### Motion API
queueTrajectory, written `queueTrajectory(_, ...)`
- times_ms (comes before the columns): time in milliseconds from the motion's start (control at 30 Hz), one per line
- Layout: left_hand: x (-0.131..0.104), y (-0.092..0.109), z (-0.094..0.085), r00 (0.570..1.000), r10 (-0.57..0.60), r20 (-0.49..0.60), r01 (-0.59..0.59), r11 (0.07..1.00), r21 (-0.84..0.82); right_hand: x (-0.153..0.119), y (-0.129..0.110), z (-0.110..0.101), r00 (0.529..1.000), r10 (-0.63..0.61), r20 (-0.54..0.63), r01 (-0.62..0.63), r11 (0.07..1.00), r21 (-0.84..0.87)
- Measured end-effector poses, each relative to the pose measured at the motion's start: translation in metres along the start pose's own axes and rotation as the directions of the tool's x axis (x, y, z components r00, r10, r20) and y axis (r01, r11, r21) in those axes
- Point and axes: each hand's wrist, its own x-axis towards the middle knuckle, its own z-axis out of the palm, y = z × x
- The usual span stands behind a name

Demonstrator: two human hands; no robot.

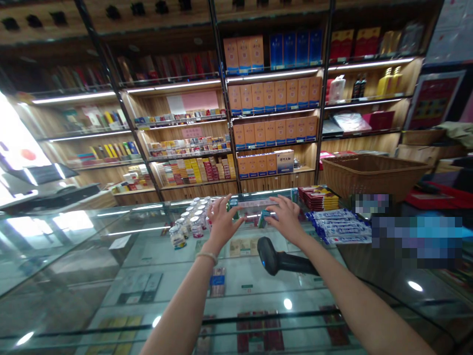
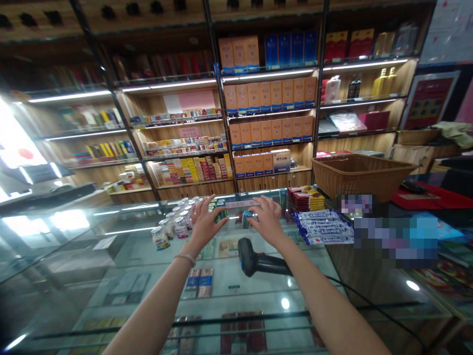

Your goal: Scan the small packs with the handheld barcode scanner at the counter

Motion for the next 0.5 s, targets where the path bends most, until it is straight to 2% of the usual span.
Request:
queueTrajectory(233, -0.005, -0.007, -0.004, 0.998, -0.034, -0.050, 0.036, 0.999, 0.025, 0.001, 0.003, 0.009, 0.999, -0.017, -0.046, 0.017, 1.000, -0.013)
queueTrajectory(500, -0.007, -0.017, -0.008, 0.974, -0.089, -0.209, 0.111, 0.989, 0.098, 0.022, -0.021, 0.015, 0.996, -0.086, 0.024, 0.087, 0.995, -0.055)
